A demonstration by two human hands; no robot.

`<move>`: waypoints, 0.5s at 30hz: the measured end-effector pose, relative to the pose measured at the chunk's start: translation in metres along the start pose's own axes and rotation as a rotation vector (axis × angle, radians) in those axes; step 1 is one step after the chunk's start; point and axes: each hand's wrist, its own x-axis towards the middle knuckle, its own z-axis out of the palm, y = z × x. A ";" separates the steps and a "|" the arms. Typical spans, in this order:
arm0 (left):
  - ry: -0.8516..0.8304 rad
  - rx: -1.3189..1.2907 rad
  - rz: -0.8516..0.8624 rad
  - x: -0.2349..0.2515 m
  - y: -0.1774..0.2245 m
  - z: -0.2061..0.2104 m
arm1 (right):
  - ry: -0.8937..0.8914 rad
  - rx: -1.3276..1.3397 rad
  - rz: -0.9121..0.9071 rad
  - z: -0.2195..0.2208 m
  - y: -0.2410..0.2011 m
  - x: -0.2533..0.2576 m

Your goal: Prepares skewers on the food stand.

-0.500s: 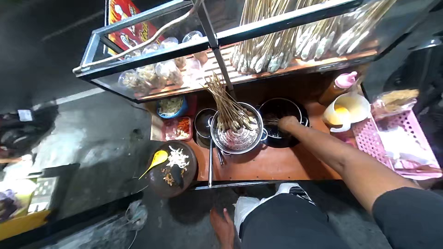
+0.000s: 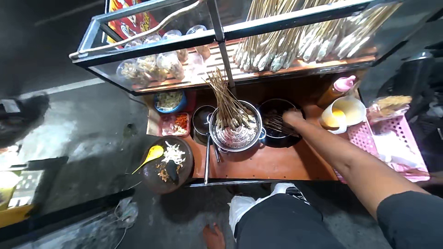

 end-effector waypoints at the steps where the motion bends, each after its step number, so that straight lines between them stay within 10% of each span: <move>1: -0.002 -0.010 -0.032 -0.003 -0.001 0.000 | 0.058 -0.009 -0.014 0.003 0.001 0.001; 15: 0.030 -0.042 -0.155 -0.029 -0.009 -0.007 | -0.288 -0.176 -0.055 0.031 -0.027 0.007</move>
